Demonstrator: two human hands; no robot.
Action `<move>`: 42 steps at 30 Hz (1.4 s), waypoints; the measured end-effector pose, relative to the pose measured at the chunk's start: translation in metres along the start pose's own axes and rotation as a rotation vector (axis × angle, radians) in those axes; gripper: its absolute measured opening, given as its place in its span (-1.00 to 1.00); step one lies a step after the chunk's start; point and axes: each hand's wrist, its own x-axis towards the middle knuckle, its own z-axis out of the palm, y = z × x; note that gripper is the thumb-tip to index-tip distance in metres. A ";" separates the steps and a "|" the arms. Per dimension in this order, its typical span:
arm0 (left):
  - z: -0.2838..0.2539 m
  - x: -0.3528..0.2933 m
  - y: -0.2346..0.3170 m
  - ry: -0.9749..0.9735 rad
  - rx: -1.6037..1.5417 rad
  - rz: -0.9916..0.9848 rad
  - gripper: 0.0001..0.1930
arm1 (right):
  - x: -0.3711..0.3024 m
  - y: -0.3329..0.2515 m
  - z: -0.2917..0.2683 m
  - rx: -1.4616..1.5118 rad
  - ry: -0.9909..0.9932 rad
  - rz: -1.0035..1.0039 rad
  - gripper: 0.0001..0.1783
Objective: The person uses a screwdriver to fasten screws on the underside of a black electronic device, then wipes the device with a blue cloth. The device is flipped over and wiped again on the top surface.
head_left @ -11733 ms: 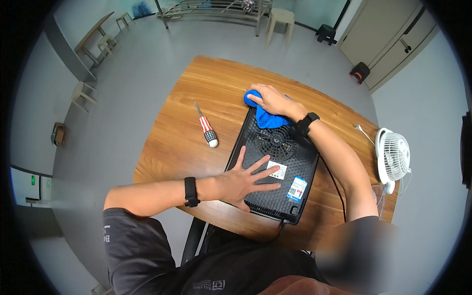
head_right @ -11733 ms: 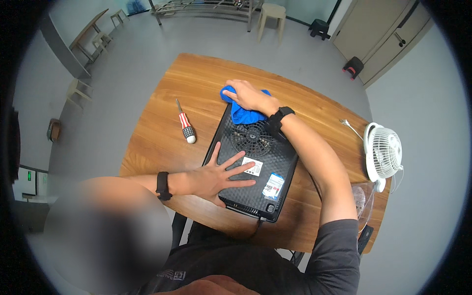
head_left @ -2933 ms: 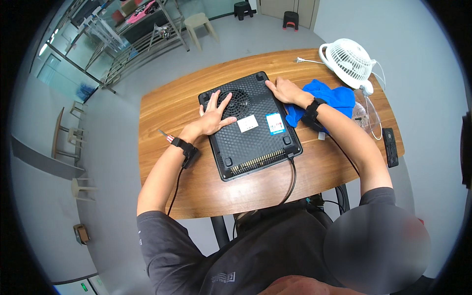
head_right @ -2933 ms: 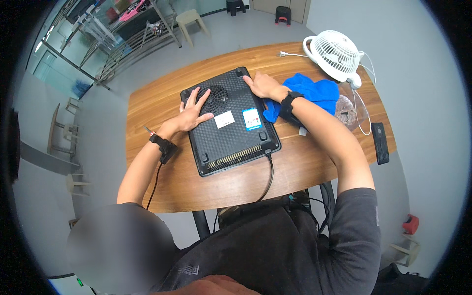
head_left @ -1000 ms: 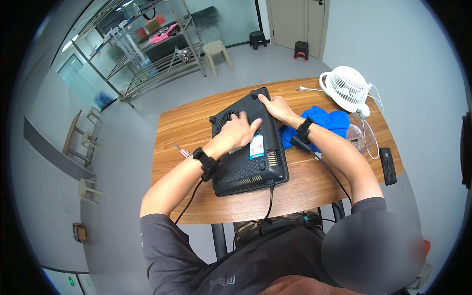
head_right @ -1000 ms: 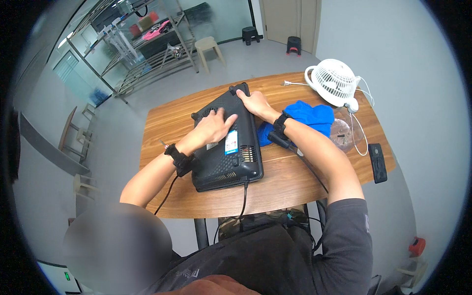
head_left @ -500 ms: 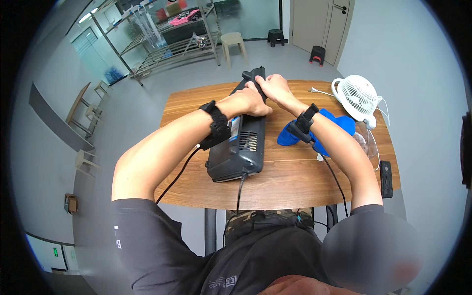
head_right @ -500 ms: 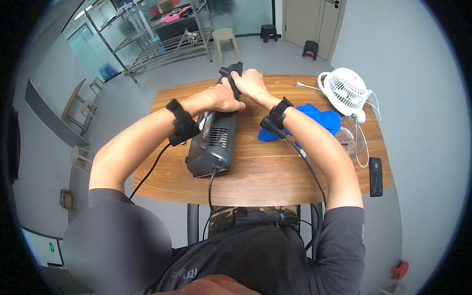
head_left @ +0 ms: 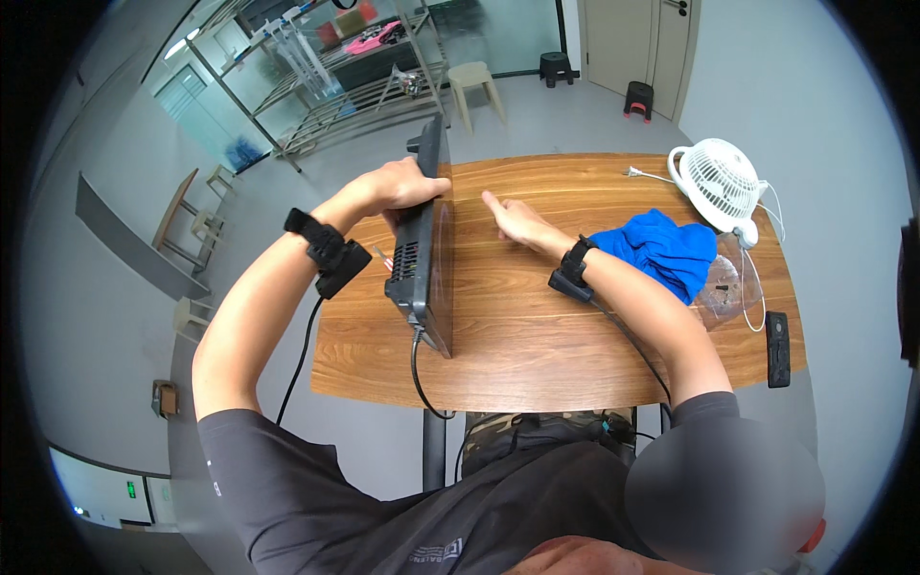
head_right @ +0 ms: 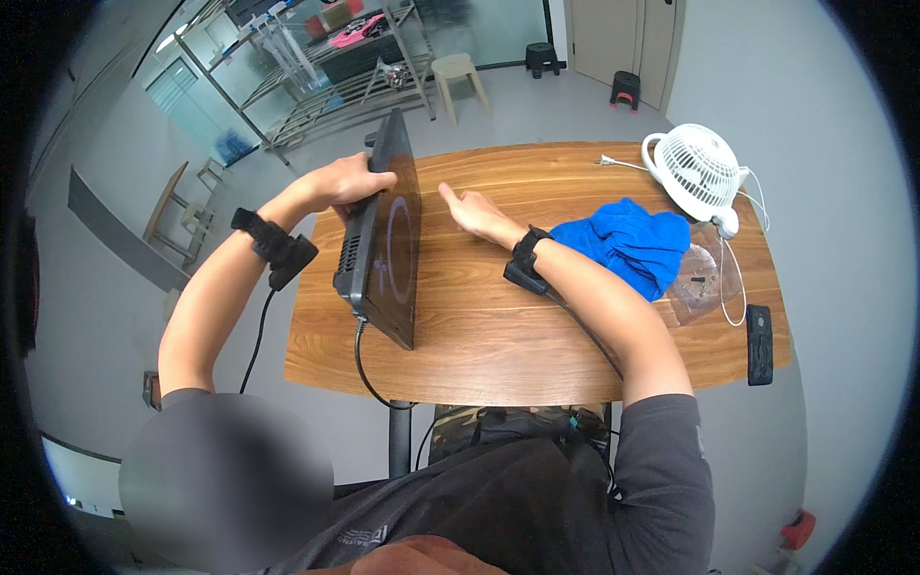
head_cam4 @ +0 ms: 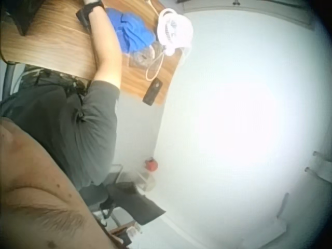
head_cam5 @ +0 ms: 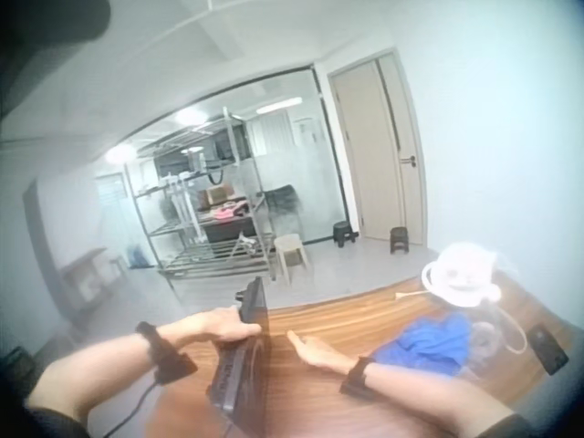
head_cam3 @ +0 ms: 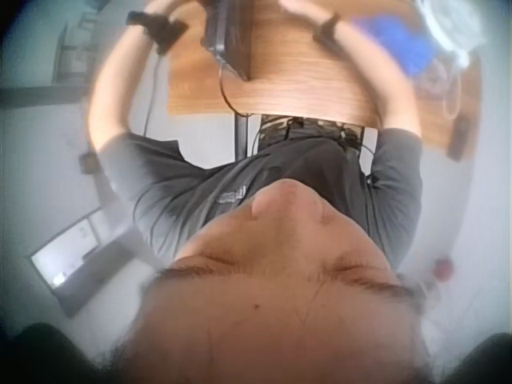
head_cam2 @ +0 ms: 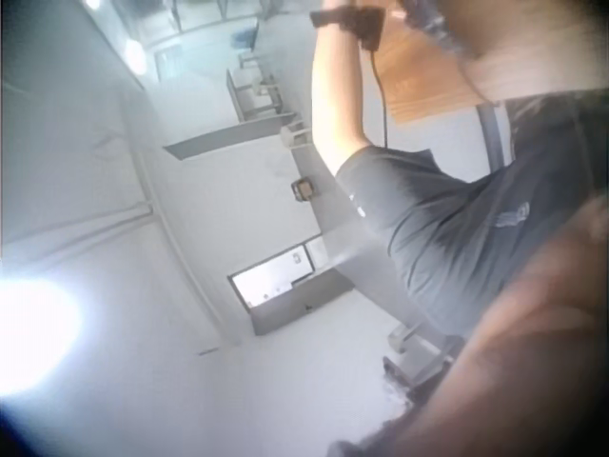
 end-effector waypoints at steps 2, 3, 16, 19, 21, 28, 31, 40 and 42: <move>-0.003 -0.003 -0.011 -0.004 -0.067 0.067 -0.33 | 0.003 0.007 0.002 -0.120 -0.065 0.034 -0.03; -0.004 -0.004 -0.015 -0.006 -0.099 0.100 -0.36 | 0.004 0.012 0.004 -0.143 -0.076 0.035 -0.03; 0.008 0.025 -0.072 0.069 -0.516 0.159 -0.58 | -0.006 0.049 -0.016 -0.086 -0.044 0.170 0.03; 0.033 0.047 -0.092 0.057 -0.674 0.239 -0.56 | -0.012 0.059 -0.042 0.111 -0.089 0.193 -0.02; 0.049 0.057 -0.093 0.012 -0.741 0.259 -0.52 | -0.018 0.063 -0.056 0.122 -0.083 0.251 -0.05; 0.094 0.091 -0.105 -0.095 -0.925 0.314 -0.61 | -0.040 0.084 -0.084 0.011 -0.119 0.289 -0.18; 0.107 0.102 -0.120 -0.186 -1.004 0.247 -0.62 | -0.044 0.085 -0.086 -0.154 -0.149 0.255 -0.19; 0.120 0.086 -0.127 -0.406 -0.744 0.065 -0.28 | -0.035 0.107 -0.083 -0.357 -0.039 0.002 -0.23; 0.127 0.098 -0.143 -0.403 -0.605 0.059 -0.32 | -0.039 0.091 -0.082 -0.366 -0.056 -0.009 -0.17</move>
